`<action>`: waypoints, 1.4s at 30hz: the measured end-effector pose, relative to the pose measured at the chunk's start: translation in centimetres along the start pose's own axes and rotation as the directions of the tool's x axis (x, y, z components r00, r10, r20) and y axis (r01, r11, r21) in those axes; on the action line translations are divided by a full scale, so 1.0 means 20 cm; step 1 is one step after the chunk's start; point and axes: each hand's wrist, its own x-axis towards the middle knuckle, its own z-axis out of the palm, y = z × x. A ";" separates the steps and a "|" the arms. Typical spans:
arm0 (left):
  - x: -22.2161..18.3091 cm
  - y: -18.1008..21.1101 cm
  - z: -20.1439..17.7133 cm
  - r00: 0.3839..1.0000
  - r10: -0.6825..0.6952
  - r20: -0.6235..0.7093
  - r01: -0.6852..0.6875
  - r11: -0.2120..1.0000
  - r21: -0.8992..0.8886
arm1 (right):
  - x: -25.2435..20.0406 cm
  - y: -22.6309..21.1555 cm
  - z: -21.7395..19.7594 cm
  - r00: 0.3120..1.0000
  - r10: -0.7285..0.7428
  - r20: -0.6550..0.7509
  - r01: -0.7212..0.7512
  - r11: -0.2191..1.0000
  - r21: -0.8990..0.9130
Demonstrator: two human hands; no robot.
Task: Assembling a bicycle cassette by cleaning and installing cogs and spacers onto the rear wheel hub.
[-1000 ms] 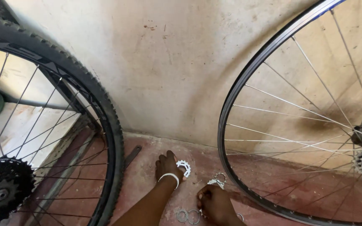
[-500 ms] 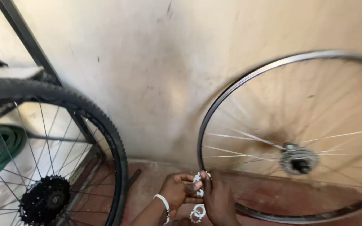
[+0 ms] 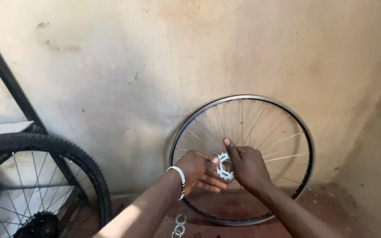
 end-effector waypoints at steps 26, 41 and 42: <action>0.99 -0.43 0.15 0.939 -0.038 -0.342 -0.033 0.980 -0.198 | 0.40 0.73 0.02 0.843 0.237 0.483 -0.479 0.738 0.475; 1.11 -0.51 -0.03 0.930 -0.013 -0.367 -0.029 0.994 -0.108 | 0.48 0.84 0.19 0.838 0.323 0.441 -0.542 0.593 0.595; 1.12 -0.51 -0.04 0.931 -0.015 -0.364 -0.028 0.993 -0.111 | 0.48 0.85 0.19 0.837 0.326 0.440 -0.544 0.594 0.593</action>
